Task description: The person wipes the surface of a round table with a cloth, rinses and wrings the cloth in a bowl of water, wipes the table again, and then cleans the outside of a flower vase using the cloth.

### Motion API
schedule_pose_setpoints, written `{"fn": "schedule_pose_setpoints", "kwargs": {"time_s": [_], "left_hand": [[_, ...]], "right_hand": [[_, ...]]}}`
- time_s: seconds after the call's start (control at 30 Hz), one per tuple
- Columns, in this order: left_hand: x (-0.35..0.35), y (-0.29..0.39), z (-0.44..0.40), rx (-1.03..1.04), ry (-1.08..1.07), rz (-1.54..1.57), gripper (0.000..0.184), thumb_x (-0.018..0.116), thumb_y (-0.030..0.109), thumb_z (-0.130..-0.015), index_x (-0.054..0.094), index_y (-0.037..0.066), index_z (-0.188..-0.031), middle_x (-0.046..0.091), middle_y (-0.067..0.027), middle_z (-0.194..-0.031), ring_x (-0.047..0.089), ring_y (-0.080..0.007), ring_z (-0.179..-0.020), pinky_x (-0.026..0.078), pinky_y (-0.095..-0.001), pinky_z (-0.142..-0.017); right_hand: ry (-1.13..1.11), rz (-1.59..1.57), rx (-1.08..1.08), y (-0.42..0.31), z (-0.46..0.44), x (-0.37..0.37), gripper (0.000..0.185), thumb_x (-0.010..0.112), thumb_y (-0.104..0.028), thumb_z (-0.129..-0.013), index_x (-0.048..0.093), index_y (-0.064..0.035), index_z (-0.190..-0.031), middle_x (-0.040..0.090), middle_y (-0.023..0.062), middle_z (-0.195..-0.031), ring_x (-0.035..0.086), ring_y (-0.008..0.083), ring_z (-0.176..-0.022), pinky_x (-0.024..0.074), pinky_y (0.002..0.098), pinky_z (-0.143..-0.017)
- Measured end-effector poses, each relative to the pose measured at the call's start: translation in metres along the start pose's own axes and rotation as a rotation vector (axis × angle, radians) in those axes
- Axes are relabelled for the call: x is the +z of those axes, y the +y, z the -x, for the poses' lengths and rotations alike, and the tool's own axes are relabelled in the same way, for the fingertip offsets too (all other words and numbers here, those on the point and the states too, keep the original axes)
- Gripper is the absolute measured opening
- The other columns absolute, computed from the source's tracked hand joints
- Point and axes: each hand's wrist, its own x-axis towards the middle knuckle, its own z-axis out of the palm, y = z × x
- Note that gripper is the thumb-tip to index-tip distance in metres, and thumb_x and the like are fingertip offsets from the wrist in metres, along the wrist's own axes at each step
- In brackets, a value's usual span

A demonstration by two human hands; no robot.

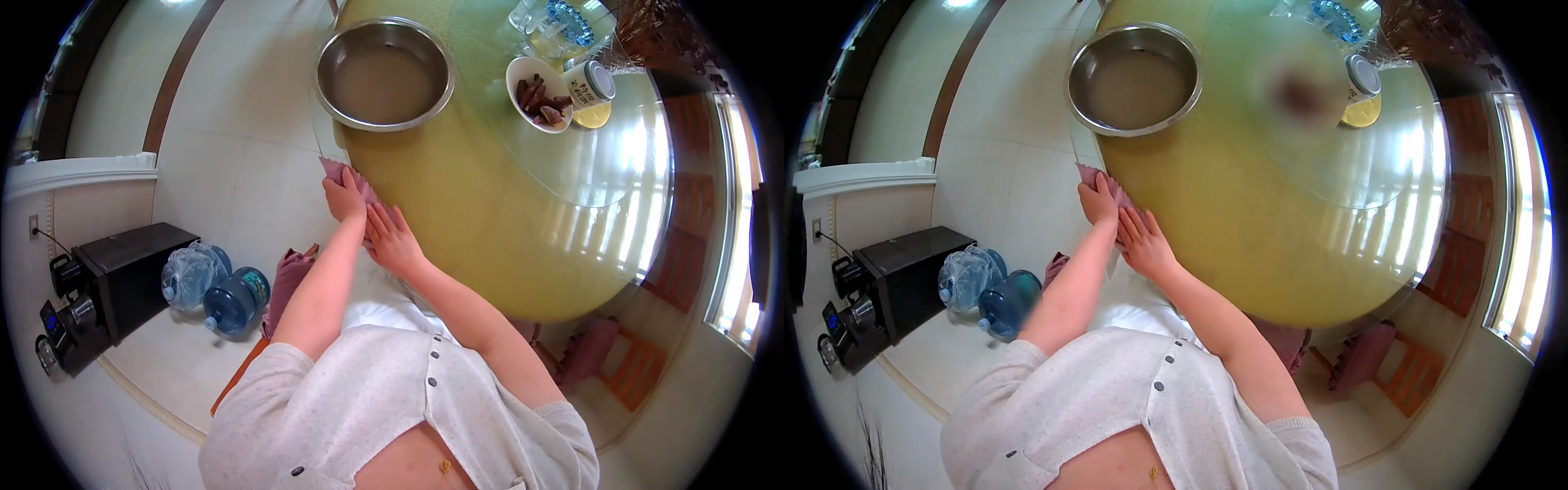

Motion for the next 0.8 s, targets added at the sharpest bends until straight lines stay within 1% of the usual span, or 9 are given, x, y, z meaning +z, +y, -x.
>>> {"fn": "schedule_pose_setpoints", "kwargs": {"time_s": [0.07,0.1,0.17,0.2,0.23,0.3,0.4,0.63,0.8], "left_hand": [[-0.005,0.0,0.03,-0.001,-0.004,0.039,0.05,0.054,0.031,-0.095,0.044,-0.007,-0.125,0.057,-0.0263,-0.12,0.056,-0.0412,-0.11,0.045,-0.0459,-0.092],[-0.001,-0.008,0.041,0.002,-0.007,0.04,0.05,0.054,0.031,-0.095,0.044,-0.007,-0.125,0.057,-0.0263,-0.12,0.056,-0.0412,-0.11,0.045,-0.0459,-0.092],[0.003,-0.021,0.062,0.313,0.132,-0.195,0.061,0.051,0.026,-0.095,0.03,-0.009,-0.139,0.042,-0.0285,-0.138,0.047,-0.044,-0.121,0.04,-0.0468,-0.101],[0.004,-0.028,0.071,0.297,0.021,-0.338,0.071,0.052,0.029,-0.093,0.022,-0.01,-0.144,0.026,-0.0293,-0.149,0.032,-0.0456,-0.134,0.028,-0.0478,-0.111],[0.006,-0.035,0.082,0.302,0.02,-0.339,0.071,0.052,0.029,-0.093,0.022,-0.01,-0.144,0.026,-0.0293,-0.149,0.032,-0.0456,-0.134,0.028,-0.0478,-0.111],[0.009,-0.046,0.1,0.6,-0.06,-0.722,0.078,0.054,0.035,-0.092,0.02,-0.009,-0.146,0.019,-0.028,-0.154,0.021,-0.0426,-0.142,0.016,-0.0496,-0.116],[0.018,-0.051,0.126,0.699,-0.236,-0.68,0.084,0.055,0.041,-0.09,0.018,-0.007,-0.148,0.015,-0.0247,-0.156,0.011,-0.0386,-0.146,0.008,-0.0509,-0.118],[0.043,-0.012,0.119,1.003,-0.291,-0.816,0.08,0.052,0.043,-0.09,0.022,-0.003,-0.149,0.018,-0.0185,-0.157,0.016,-0.0362,-0.145,0.012,-0.0477,-0.118],[0.095,0.037,0.117,1.052,-0.303,-0.814,0.078,0.049,0.041,-0.093,0.018,-0.001,-0.151,0.017,-0.0174,-0.158,0.015,-0.0359,-0.146,0.011,-0.0485,-0.118]], "right_hand": [[-0.118,0.068,-0.013,0.0,0.022,0.001,0.072,0.06,-0.042,-0.084,0.04,-0.0057,-0.143,0.032,0.0102,-0.154,0.024,0.0237,-0.145,0.0163,0.0498,-0.117],[-0.116,0.069,-0.009,0.001,0.035,0.0,0.072,0.06,-0.042,-0.084,0.04,-0.0057,-0.143,0.032,0.0102,-0.154,0.024,0.0237,-0.145,0.0163,0.0498,-0.117],[-0.177,0.046,-0.035,0.003,0.062,0.0,0.07,0.059,-0.042,-0.085,0.04,-0.0071,-0.143,0.033,0.0089,-0.153,0.022,0.023,-0.145,0.0136,0.0494,-0.118],[-0.175,0.047,-0.031,0.005,0.075,0.0,0.07,0.059,-0.042,-0.085,0.04,-0.0071,-0.143,0.033,0.0089,-0.153,0.022,0.023,-0.145,0.0136,0.0494,-0.118],[-0.156,0.065,-0.044,0.006,0.087,0.0,0.07,0.057,-0.043,-0.086,0.04,-0.0078,-0.143,0.034,0.0083,-0.153,0.022,0.0228,-0.145,0.0124,0.0495,-0.118],[-0.131,0.082,-0.049,0.006,0.11,0.001,0.069,0.056,-0.044,-0.087,0.041,-0.0085,-0.144,0.035,0.0076,-0.153,0.022,0.0226,-0.146,0.0113,0.0495,-0.118],[-0.155,0.125,0.004,0.007,0.144,0.003,0.068,0.053,-0.047,-0.089,0.039,-0.0097,-0.145,0.034,0.0065,-0.153,0.021,0.0219,-0.146,0.0092,0.0497,-0.118],[-0.17,-0.098,0.194,0.018,0.149,-0.027,0.073,0.054,-0.049,-0.089,0.035,-0.0098,-0.148,0.03,0.0052,-0.155,0.02,0.0176,-0.146,0.0076,0.0496,-0.118],[-0.099,-0.098,0.405,0.049,0.136,-0.031,0.074,0.055,-0.047,-0.089,0.033,-0.0085,-0.149,0.028,0.0057,-0.157,0.018,0.0175,-0.147,0.0061,0.049,-0.119]]}}
